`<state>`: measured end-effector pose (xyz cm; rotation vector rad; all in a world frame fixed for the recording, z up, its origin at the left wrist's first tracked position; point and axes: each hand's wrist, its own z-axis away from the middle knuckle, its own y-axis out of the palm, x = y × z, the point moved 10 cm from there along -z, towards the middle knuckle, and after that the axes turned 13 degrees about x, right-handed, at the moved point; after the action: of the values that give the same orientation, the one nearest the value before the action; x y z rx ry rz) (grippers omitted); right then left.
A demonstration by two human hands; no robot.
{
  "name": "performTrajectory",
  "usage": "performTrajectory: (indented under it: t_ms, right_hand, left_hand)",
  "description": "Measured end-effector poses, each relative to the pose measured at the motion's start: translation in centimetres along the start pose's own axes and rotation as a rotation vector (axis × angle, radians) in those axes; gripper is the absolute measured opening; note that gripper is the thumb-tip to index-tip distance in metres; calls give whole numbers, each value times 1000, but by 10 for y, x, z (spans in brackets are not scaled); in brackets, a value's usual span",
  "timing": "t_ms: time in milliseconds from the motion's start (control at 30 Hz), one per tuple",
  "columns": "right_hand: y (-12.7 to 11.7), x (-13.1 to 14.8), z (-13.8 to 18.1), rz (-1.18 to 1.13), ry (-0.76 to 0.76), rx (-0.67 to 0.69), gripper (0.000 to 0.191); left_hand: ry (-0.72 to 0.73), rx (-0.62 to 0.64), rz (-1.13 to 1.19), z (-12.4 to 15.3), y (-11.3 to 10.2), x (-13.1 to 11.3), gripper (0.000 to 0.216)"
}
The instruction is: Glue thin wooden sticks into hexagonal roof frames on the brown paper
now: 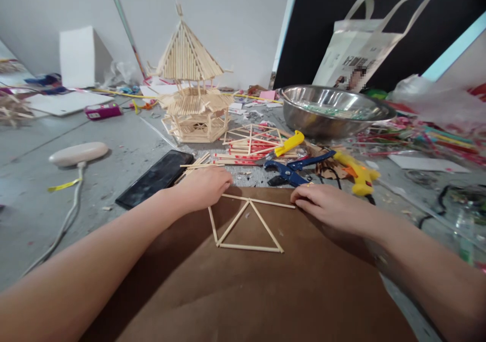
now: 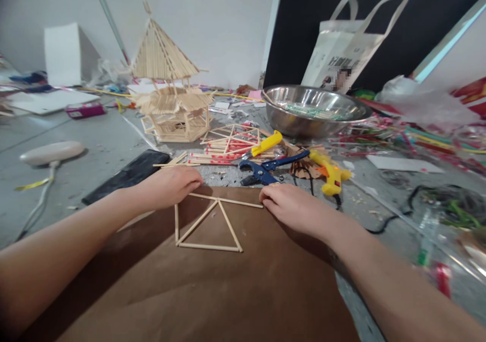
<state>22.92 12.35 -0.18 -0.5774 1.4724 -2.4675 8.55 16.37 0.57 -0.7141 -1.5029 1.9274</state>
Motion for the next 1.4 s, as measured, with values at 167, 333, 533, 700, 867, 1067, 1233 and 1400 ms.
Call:
performTrajectory:
  t_ms: [167,333,533,700,867,1067,1233,1400]
  right_hand:
    - [-4,-3,0,-24,9,-21,25]
    - [-19,-2,4,3,38,-100,25]
    - [-42,7,0,74,45,-135,27]
    - [-55,34,-27,223,-32,-169,21]
    - [-64,65,-68,387,-51,-258,18]
    - [-67,84,-101,422,-60,-276,20]
    - [-68,80,-94,418,-55,-297,26]
    - [-70,63,-68,381,-29,-325,26]
  left_hand:
    - [-45,-61,-33,1,-7,9,25]
    - [-166,-117,-64,3,-10,29,25]
    - [-232,-187,-185,7,-15,40,25]
    - [-257,-207,-192,10,-13,48,24]
    - [-286,-217,-229,11,-11,52,23]
    - [-311,-221,-257,9,-10,59,22]
    - [-272,-209,-287,9,-12,53,17]
    - [-233,-187,-316,11,-19,39,15]
